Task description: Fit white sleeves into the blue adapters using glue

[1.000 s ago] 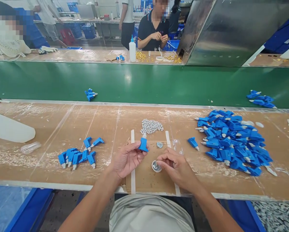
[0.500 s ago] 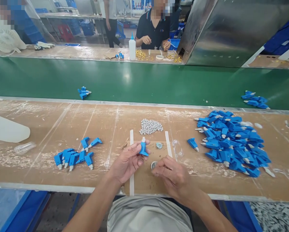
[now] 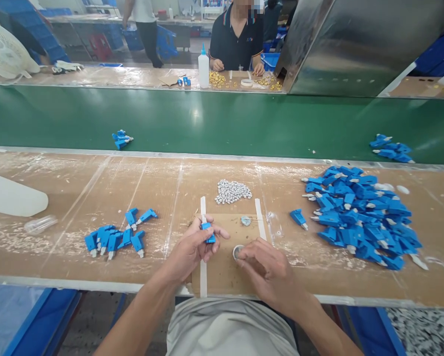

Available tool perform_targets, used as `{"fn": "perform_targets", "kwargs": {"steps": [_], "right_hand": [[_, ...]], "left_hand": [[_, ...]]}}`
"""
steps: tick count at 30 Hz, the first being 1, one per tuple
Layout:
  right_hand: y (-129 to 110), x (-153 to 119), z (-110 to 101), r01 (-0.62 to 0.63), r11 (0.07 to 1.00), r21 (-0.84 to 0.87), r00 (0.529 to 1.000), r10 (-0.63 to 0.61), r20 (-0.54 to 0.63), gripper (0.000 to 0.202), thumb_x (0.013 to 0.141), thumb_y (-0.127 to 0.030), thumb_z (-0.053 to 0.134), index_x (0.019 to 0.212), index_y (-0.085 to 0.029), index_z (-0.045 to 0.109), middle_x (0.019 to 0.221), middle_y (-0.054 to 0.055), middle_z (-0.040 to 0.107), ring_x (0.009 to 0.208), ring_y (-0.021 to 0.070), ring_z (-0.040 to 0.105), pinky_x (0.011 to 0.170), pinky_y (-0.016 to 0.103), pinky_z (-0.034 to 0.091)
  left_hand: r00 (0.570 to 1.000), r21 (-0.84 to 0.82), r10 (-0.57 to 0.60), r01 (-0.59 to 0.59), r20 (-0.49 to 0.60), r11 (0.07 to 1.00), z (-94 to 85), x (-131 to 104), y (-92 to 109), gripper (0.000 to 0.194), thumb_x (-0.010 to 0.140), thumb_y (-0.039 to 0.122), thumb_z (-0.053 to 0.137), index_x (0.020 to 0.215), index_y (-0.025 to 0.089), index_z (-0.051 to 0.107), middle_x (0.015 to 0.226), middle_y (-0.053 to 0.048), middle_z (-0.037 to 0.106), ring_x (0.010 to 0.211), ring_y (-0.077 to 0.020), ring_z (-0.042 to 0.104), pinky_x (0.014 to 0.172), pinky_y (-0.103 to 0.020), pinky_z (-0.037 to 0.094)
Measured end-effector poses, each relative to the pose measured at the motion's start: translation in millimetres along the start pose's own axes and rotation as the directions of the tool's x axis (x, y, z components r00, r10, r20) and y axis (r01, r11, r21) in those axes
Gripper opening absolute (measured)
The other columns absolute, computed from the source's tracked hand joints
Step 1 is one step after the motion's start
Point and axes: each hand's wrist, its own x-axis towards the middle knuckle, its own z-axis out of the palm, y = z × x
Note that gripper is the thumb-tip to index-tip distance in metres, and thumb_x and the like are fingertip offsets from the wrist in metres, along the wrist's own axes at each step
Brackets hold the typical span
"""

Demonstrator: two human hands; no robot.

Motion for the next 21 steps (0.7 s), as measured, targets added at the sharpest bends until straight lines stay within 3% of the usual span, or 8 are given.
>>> {"fn": "perform_targets", "kwargs": {"steps": [4,7,11,14,17,21], "right_hand": [[3.5,-2.2,-3.0,-0.161,0.977,0.139,0.974,0.180,-0.135,0.008,0.100,-0.023,0.062,0.093,-0.023,0.067,0.085,0.003,0.066,0.074,0.0192,0.057,0.068,0.033,0.043],[8.6,-2.1,-9.4,-0.290,0.871,0.396,0.895,0.393,-0.210,0.009,0.095,-0.031,0.070,0.092,-0.023,0.071,0.086,0.003,0.068,0.076,0.0178,0.059,0.068,0.029,0.045],[13.2,4.5,-19.2,-0.272,0.630,0.728,0.816,0.551,-0.172,0.016,0.085,-0.034,0.081,0.088,-0.020,0.073,0.086,0.002,0.067,0.063,0.0108,0.050,0.058,0.022,0.041],[8.9,12.8,-24.3,-0.217,0.529,0.820,0.789,0.589,-0.172,0.020,0.079,-0.034,0.086,0.086,-0.019,0.074,0.084,0.002,0.066,0.057,0.0075,0.044,0.053,0.019,0.037],[-4.5,20.0,-27.3,-0.147,0.603,0.784,0.805,0.534,-0.260,0.015,0.082,-0.030,0.083,0.088,-0.019,0.074,0.087,0.003,0.067,0.061,0.0088,0.048,0.055,0.020,0.040],[-29.7,26.5,-27.5,-0.040,0.839,0.543,0.844,0.319,-0.432,0.002,0.091,-0.019,0.074,0.092,-0.021,0.072,0.087,0.004,0.068,0.082,0.0173,0.061,0.072,0.027,0.049]], "left_hand": [[0.995,0.099,0.033,-0.043,0.093,0.994,-4.9,-5.1,-5.0,0.026,0.095,0.036,0.063,0.112,0.016,0.058,0.125,-0.016,0.064,0.090,-0.0165,0.066,0.071,-0.025,0.051],[0.993,0.156,0.039,-0.056,0.109,0.986,-5.7,-9.1,-7.8,0.034,0.096,0.037,0.061,0.123,0.016,0.060,0.121,-0.015,0.065,0.106,-0.0223,0.066,0.085,-0.031,0.052],[0.993,0.233,0.042,-0.067,0.108,0.970,0.8,-14.0,-6.6,0.043,0.095,0.037,0.063,0.134,0.019,0.059,0.105,-0.009,0.069,0.098,-0.0195,0.068,0.092,-0.033,0.052],[0.992,0.158,0.031,-0.050,0.123,0.986,9.0,-14.3,-7.4,0.051,0.090,0.036,0.070,0.137,0.018,0.059,0.094,-0.007,0.070,0.087,-0.0189,0.071,0.081,-0.031,0.056],[0.995,-0.024,-0.047,0.050,0.091,0.998,16.1,-11.0,-12.3,0.046,0.087,0.033,0.075,0.127,0.013,0.067,0.088,-0.010,0.073,0.084,-0.0186,0.072,0.063,-0.019,0.055],[0.984,-0.169,-0.160,0.172,0.082,0.971,22.3,-7.9,-18.2,0.037,0.087,0.031,0.075,0.116,0.007,0.073,0.092,-0.014,0.073,0.084,-0.0164,0.073,0.059,-0.011,0.053]]}}
